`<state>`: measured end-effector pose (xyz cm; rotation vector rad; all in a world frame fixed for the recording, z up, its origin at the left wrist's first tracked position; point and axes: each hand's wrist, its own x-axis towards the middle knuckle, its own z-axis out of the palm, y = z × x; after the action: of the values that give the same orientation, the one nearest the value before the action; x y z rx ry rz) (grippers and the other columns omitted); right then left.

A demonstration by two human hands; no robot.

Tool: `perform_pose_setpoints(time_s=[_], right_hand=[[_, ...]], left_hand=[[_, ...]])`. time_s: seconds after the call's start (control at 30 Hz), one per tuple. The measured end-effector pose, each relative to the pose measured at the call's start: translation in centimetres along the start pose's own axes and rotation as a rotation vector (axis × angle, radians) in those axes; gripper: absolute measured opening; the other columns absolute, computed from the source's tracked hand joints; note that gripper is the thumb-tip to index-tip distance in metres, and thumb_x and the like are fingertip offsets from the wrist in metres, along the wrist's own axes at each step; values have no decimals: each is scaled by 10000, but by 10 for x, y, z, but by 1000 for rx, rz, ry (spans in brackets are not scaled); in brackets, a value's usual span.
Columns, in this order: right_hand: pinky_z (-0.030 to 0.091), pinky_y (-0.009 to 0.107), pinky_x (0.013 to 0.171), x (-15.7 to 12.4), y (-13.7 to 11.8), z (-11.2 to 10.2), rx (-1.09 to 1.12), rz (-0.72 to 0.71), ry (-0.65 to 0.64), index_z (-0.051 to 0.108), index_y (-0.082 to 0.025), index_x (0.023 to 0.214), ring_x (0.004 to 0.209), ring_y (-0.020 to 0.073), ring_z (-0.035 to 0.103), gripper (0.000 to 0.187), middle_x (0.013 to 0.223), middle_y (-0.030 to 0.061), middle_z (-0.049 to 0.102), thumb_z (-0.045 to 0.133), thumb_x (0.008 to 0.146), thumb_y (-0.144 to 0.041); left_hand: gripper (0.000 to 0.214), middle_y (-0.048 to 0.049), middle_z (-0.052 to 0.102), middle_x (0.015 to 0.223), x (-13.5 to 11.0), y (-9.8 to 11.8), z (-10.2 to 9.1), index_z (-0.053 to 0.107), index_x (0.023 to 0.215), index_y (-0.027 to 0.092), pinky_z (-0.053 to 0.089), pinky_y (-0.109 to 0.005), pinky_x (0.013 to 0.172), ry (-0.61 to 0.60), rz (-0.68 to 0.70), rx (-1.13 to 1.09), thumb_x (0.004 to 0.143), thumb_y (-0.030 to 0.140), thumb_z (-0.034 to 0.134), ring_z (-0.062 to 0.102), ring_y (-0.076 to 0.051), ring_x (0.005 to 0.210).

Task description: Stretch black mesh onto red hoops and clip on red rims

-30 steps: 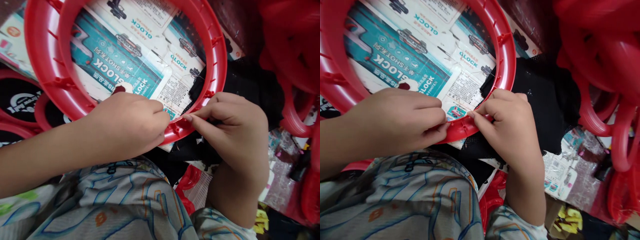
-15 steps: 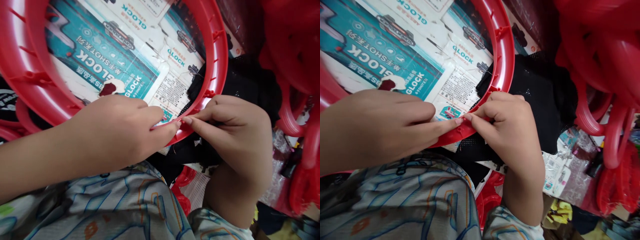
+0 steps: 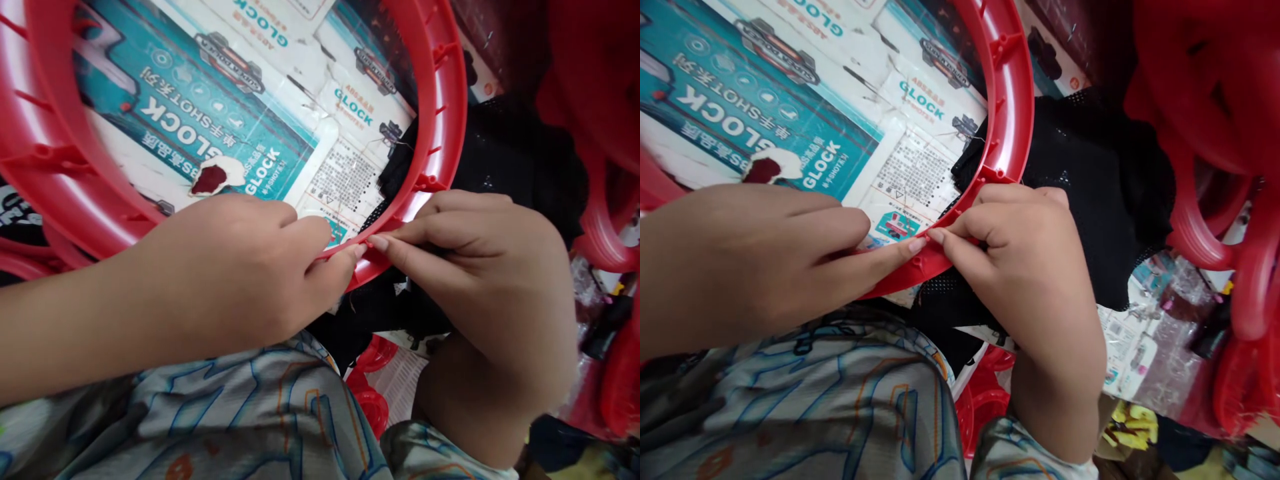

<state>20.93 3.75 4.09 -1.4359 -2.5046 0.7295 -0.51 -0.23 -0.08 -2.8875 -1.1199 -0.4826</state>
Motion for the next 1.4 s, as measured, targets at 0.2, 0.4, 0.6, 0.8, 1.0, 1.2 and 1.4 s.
perform_pose_setpoints(time_s=[0.2, 0.4, 0.6, 0.8, 1.0, 1.2, 1.4], right_hand=[[296, 378, 651, 0, 6, -2, -147, -139, -2, 686, -213, 673, 630, 145, 544, 280, 655, -11, 628, 686, 953, -220], [287, 355, 662, 1, 3, 2, -37, -39, 68, 617, -194, 596, 632, 142, 551, 286, 625, -30, 605, 761, 840, -154], [234, 331, 608, 3, -2, 7, 72, 73, 63, 506, -194, 495, 564, 115, 444, 384, 544, -40, 486, 740, 794, -144], [251, 331, 601, 2, -2, 8, 71, 74, 87, 510, -190, 501, 553, 104, 442, 398, 540, -44, 480, 753, 814, -161], [281, 339, 585, -1, -7, 10, 81, 128, 112, 517, -186, 510, 534, 100, 438, 398, 542, -41, 486, 749, 827, -119], [361, 364, 630, 0, -9, 8, 135, 163, 62, 533, -178, 495, 502, 84, 373, 405, 500, -49, 425, 760, 817, -85], [362, 386, 654, 11, -12, 7, 86, 270, -29, 465, -182, 444, 542, 76, 392, 474, 459, -50, 345, 758, 810, -108]], left_hand=[[377, 9, 406, 604, -1, -3, -2, 708, 942, 196, 169, -314, 570, -39, 21, 34, 974, 111, 342, 394, -150, 542], [339, -24, 495, 615, -3, -9, -7, 724, 917, 215, 226, -322, 544, -95, 88, 122, 921, 61, 422, 472, -192, 534], [353, -29, 509, 619, -2, -9, -7, 709, 917, 221, 255, -327, 515, -130, 116, 147, 941, 78, 387, 525, -222, 528], [365, -30, 516, 618, -3, -9, -6, 725, 953, 219, 235, -333, 526, -111, 114, 126, 963, 83, 386, 488, -202, 531], [319, -10, 520, 666, -5, -10, -6, 711, 1069, 195, 209, -313, 565, -141, 115, 126, 971, 81, 430, 429, -150, 579], [308, -8, 517, 665, -7, -11, -6, 699, 1096, 202, 212, -326, 557, -139, 124, 155, 963, 98, 441, 485, -182, 582], [260, -12, 585, 677, -4, -11, -10, 687, 1064, 179, 236, -320, 553, -150, 132, 153, 953, 85, 471, 540, -195, 591]])
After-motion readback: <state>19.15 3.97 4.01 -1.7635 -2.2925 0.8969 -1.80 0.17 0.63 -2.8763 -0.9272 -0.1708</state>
